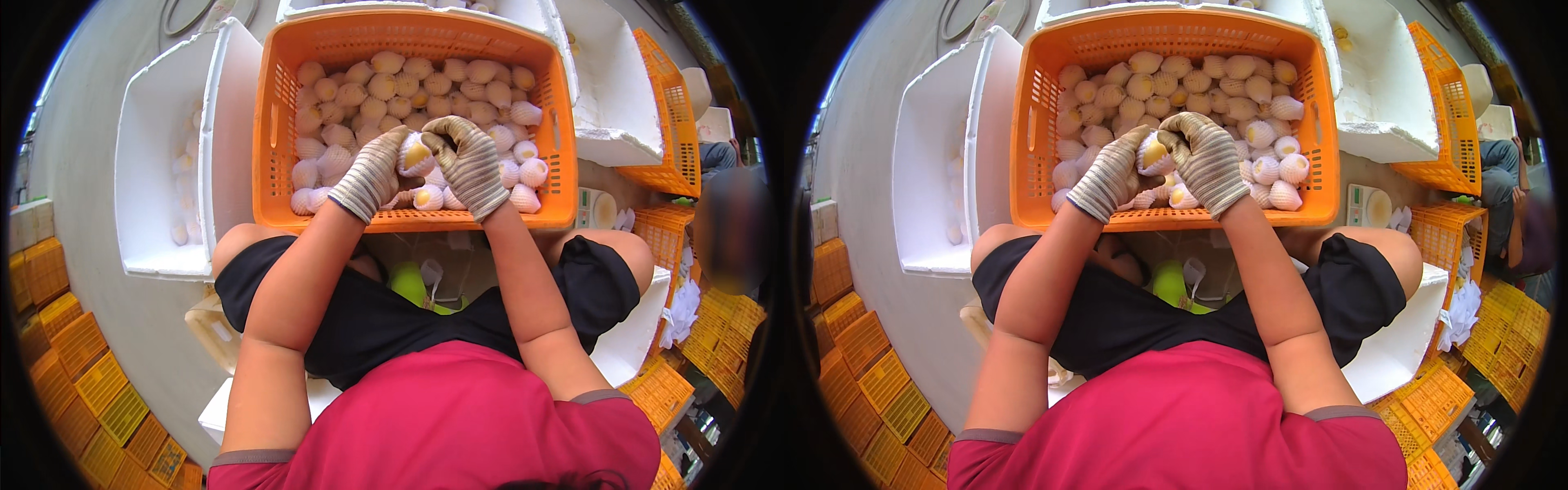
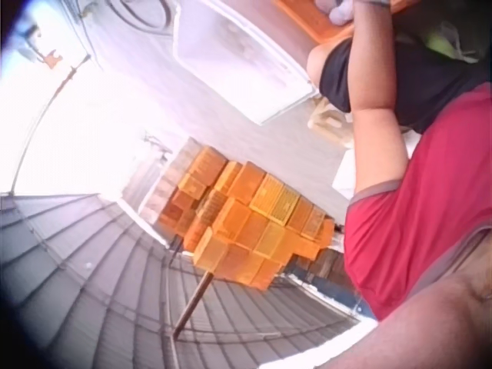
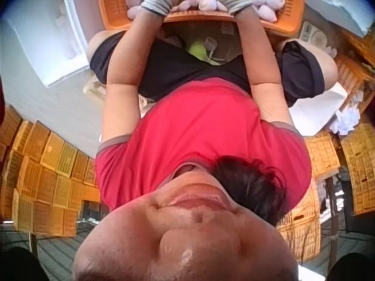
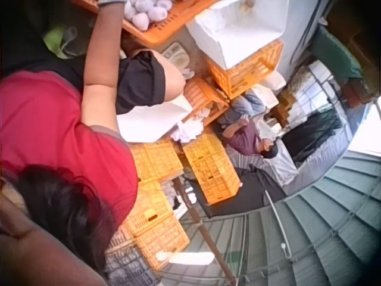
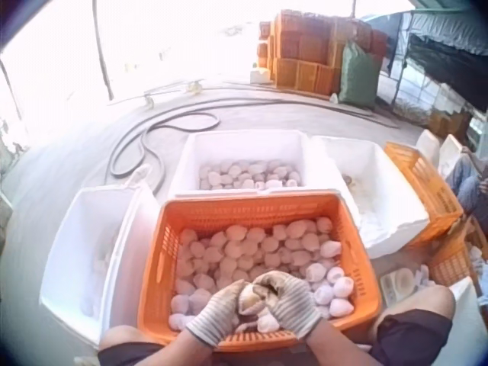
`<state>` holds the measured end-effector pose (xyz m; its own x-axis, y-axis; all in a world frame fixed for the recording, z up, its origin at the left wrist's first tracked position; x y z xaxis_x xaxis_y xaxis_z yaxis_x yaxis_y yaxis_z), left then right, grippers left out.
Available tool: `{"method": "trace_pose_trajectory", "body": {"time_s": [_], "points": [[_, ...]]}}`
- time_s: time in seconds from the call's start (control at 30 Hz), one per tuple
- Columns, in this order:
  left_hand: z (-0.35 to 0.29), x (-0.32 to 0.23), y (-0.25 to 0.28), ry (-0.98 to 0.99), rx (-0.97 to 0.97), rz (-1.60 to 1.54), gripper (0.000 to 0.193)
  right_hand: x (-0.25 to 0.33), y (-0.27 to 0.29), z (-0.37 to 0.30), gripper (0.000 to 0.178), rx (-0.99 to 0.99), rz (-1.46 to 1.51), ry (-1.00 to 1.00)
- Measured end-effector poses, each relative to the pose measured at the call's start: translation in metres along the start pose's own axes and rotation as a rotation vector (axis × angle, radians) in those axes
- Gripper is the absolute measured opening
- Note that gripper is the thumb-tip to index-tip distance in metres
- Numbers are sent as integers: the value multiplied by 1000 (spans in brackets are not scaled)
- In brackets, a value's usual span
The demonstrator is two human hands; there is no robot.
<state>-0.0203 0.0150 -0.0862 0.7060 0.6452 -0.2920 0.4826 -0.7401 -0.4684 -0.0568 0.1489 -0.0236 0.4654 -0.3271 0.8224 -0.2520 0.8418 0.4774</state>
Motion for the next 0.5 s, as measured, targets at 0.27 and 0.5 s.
{"method": "trace_pose_trajectory", "body": {"time_s": [0.27, 0.5], "points": [[-7, -2, -5, -108, 16, 21, 35, -19, 17, 3, 19, -47, 733, -468], [-3, -9, -5, -191, 380, -175, 27, -24, 1, -22, 60, 159, 769, -428]]}}
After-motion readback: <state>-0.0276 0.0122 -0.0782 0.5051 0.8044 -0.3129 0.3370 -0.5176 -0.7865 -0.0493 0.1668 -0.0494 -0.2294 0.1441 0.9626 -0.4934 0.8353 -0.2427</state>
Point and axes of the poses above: each hand's wrist, its own z-axis towards the middle knuckle, its own y-axis out of the back of the hand, x = y × z, the point moved 3 cm from there along z, towards the middle knuckle, and after that the axes turned 6 degrees about y, right-handed, at the moved point
